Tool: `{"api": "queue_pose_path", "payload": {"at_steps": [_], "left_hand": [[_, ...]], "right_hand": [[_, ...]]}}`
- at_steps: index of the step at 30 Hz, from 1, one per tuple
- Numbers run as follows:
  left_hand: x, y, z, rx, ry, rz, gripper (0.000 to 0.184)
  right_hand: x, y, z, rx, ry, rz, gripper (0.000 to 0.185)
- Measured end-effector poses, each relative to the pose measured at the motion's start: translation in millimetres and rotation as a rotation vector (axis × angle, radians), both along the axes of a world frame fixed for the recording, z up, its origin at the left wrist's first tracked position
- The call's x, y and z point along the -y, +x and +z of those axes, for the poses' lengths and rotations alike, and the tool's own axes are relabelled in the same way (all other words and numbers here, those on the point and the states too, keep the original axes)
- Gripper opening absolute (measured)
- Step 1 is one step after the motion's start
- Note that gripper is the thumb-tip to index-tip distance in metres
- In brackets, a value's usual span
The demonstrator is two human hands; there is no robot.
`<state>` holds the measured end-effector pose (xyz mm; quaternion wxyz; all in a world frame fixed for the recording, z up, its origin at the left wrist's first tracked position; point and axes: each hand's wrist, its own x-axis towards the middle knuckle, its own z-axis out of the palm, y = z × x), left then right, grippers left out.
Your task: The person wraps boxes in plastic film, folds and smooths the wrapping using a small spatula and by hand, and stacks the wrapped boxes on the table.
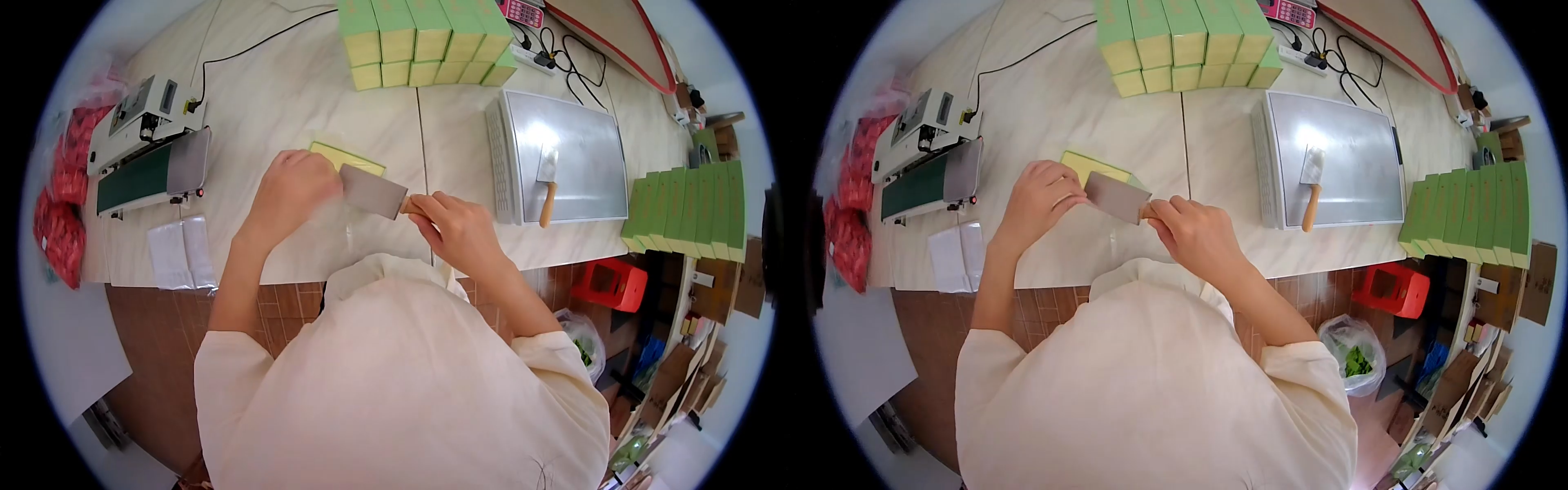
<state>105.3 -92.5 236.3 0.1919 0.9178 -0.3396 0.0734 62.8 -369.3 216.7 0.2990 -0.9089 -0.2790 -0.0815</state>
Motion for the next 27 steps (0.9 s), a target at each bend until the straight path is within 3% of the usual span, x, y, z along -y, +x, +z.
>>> {"api": "queue_pose_path", "payload": {"at_steps": [2,12,21,23,27], "left_hand": [[0,7,-1,-0.091,-0.090,0.005,0.009],[9,22,-10,-0.066,-0.048,0.023,0.012],[8,26,-25,0.101,-0.035,-0.026,0.009],[9,28,-33,0.116,-0.024,0.061,0.010],[11,28,-31,-0.022,-0.083,0.149,0.010]], "right_hand": [[1,1,-1,0.022,-0.003,0.011,0.015],[10,-9,4,0.061,-0.076,0.057,0.021],[45,-32,16,-0.175,0.106,-0.102,0.021],[38,-33,13,-0.190,0.183,-0.066,0.021],[10,-28,4,-0.133,0.182,0.022,0.020]]}}
